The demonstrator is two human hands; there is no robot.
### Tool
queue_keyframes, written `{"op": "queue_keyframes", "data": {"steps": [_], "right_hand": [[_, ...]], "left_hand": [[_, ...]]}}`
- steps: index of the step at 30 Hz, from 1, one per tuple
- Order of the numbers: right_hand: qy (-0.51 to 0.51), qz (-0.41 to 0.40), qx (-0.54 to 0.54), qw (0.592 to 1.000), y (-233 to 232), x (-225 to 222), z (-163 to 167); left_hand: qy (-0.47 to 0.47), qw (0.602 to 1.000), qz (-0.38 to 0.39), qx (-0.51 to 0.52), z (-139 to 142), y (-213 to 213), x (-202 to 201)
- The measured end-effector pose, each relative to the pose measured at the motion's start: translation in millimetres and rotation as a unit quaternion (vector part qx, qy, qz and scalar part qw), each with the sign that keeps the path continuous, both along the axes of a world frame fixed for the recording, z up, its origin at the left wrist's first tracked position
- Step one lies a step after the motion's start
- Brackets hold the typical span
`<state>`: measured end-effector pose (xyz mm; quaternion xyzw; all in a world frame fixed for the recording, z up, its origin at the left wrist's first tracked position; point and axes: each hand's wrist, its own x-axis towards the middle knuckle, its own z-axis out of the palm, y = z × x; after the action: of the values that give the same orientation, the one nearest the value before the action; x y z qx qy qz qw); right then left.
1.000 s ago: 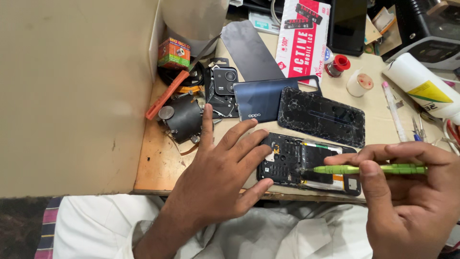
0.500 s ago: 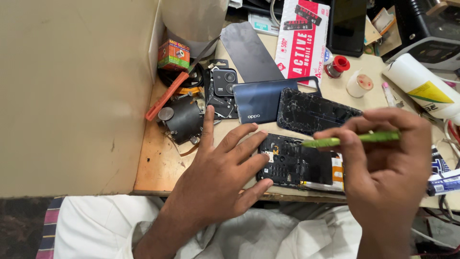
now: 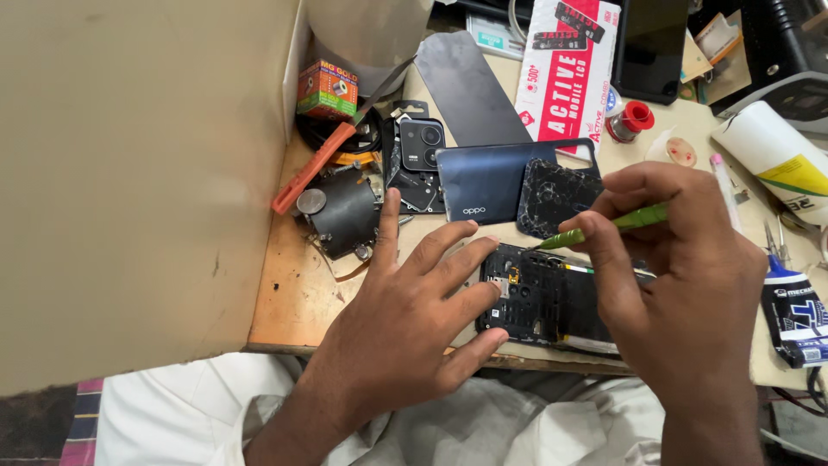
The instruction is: The person repairs a broken smartphone at a cluttered workbench. They pry at the opened phone's internal components with a green pry tool, lift the phone to power on its screen and interact with the display, then continue prying and working on the internal parts with the tool.
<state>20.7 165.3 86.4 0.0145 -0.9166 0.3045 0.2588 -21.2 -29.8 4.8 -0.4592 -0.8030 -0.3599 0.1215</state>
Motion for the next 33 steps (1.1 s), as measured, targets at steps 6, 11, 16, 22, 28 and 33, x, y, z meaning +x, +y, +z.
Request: {"op": "queue_keyframes", "data": {"steps": [6,11,16,22,28,33], "right_hand": [[0.000,0.024,0.074,0.997,-2.1,-1.8,7.0],[0.000,0.023,0.050,0.999,-4.6,-0.2,9.8],[-0.002,0.013,0.059,0.998,-6.1,1.4,9.1],[0.007,0.023,0.058,0.998,-1.4,2.0,6.6],[-0.003,0.020,0.088,0.996,-1.1,1.8,6.5],[0.010,0.026,0.058,0.998,-5.3,0.4,9.7]], "left_hand": [[-0.012,1.000,-0.003,0.006,0.6,-0.4,0.3],[-0.013,1.000,-0.005,0.008,-1.0,-0.3,-0.3],[-0.008,1.000,-0.007,0.009,-3.0,-0.3,-0.7],[-0.009,1.000,-0.007,0.006,-3.1,0.0,-0.7],[-0.008,1.000,-0.006,0.008,-2.9,0.7,-0.7],[0.001,1.000,-0.008,-0.002,-2.8,1.0,-0.7]]}}
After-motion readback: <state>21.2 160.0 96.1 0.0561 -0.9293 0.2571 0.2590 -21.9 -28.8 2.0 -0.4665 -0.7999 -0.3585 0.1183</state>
